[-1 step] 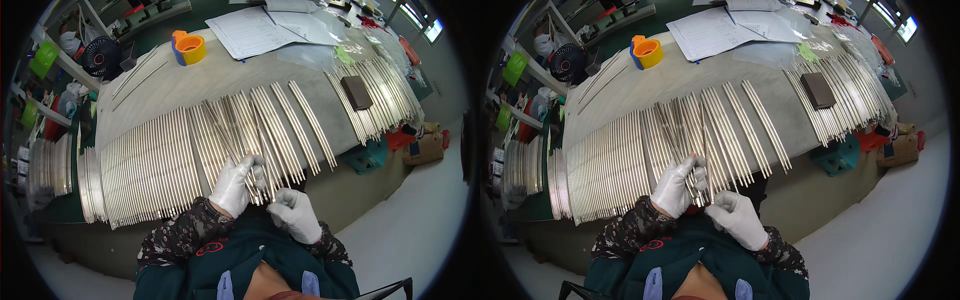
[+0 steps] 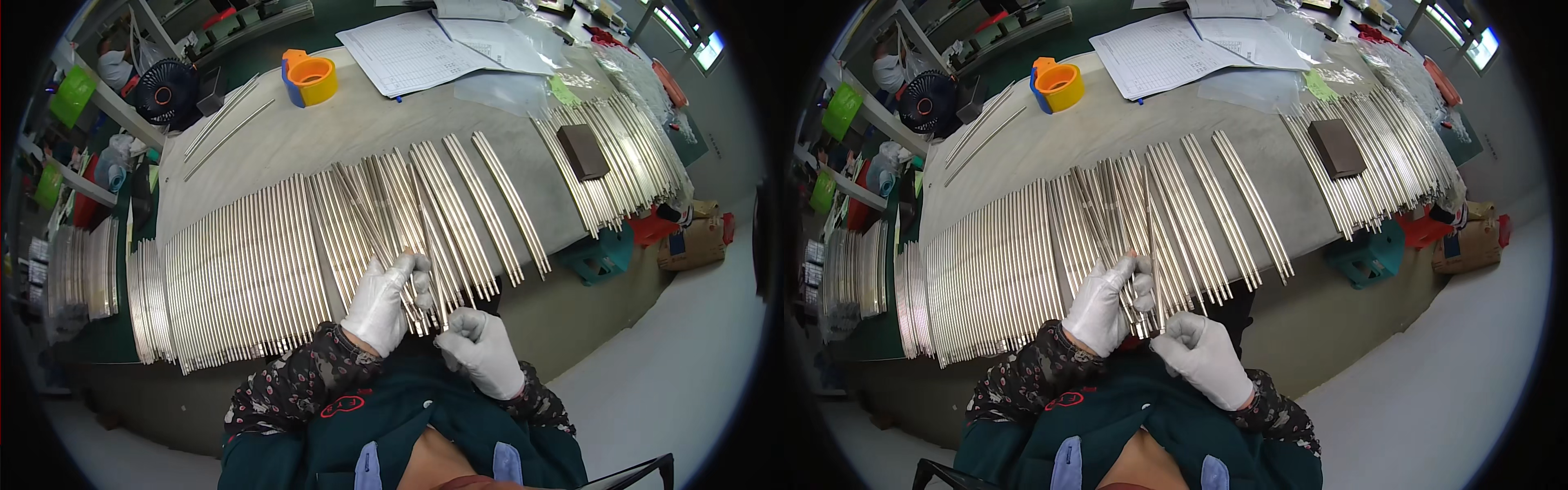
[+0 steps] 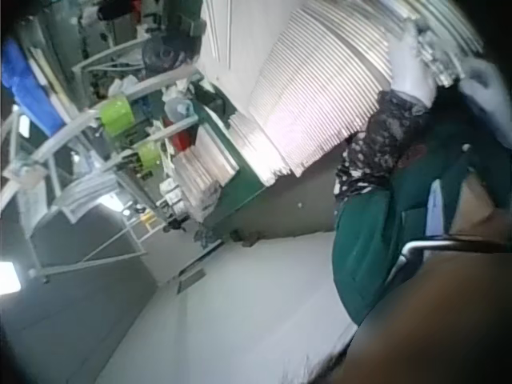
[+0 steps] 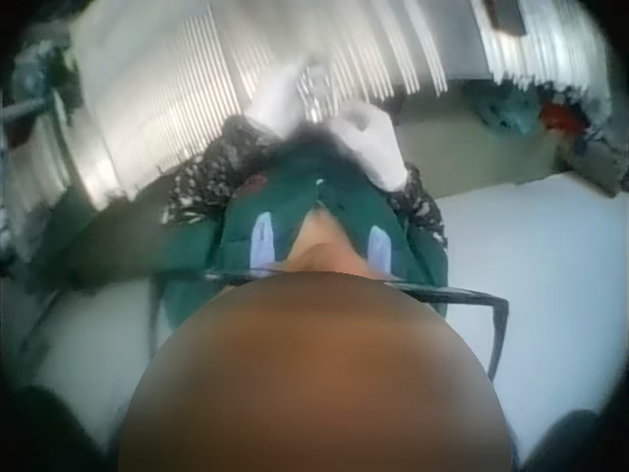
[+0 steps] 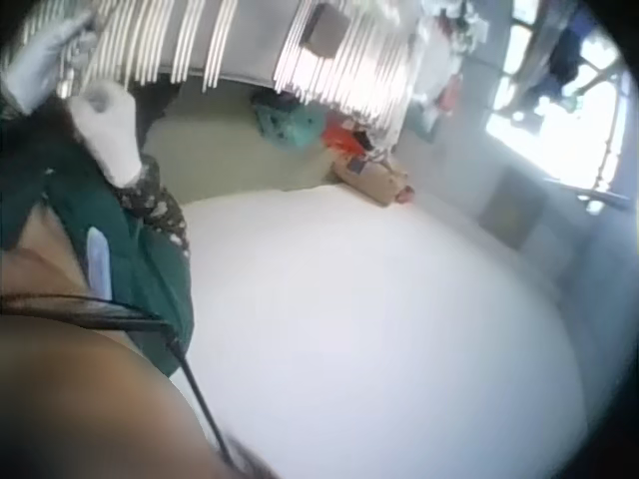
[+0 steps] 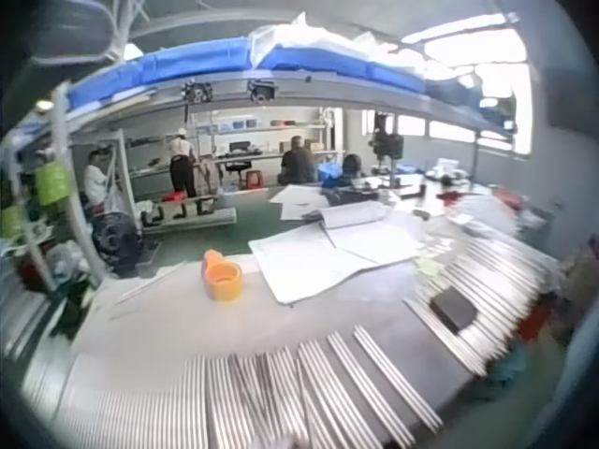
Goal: Manually sanding the ends of several thin metal rods using a sanding block on a factory workbench.
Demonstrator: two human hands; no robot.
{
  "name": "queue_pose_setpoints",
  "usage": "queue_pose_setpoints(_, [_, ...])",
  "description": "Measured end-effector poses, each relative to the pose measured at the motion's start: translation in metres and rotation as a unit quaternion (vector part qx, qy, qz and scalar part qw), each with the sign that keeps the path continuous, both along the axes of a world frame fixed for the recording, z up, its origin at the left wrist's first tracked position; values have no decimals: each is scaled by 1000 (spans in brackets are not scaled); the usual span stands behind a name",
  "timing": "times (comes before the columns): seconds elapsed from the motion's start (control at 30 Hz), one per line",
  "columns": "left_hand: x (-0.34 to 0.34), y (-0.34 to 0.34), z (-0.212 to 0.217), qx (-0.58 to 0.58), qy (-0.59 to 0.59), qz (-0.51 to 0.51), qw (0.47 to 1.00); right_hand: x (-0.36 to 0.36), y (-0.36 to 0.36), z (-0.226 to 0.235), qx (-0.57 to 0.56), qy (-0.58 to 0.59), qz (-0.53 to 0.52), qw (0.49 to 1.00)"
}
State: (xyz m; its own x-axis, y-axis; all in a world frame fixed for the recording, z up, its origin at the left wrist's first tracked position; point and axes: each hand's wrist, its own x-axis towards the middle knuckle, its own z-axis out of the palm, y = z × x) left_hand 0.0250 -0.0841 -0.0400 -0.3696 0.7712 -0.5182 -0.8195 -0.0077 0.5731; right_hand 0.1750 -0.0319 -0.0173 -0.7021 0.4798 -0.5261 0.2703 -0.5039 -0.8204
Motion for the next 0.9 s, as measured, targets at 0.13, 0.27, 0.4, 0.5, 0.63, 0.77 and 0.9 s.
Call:
queue_pose_setpoints(0.13, [7, -9, 9, -43, -8, 21, 999, 2, -8, -6, 120, 10, 55, 991])
queue_pose_setpoints(0.27, [5, -21, 18, -33, 10, 0, 999, -2, -12, -12, 138, 19, 70, 988])
queue_pose_setpoints(0.4, [-8, -36, 13, -22, 59, -10, 998, 1, -8, -6, -7, -14, 91, 996])
queue_pose_setpoints(0.5, [-13, -39, 6, 31, 107, 13, 994, 15, -11, -40, -37, -77, -16, 996])
queue_pose_setpoints(0.63, [-16, -38, 8, 53, 74, 36, 995, 4, -12, -54, -30, -18, -148, 988])
queue_pose_setpoints(0.77, [-20, -42, 0, 34, 79, 17, 996, -11, -14, -45, -37, -28, -177, 983])
queue_pose_setpoints(0.9, [-18, -40, 5, 22, 68, 24, 997, -11, -16, -44, -30, -43, -187, 981])
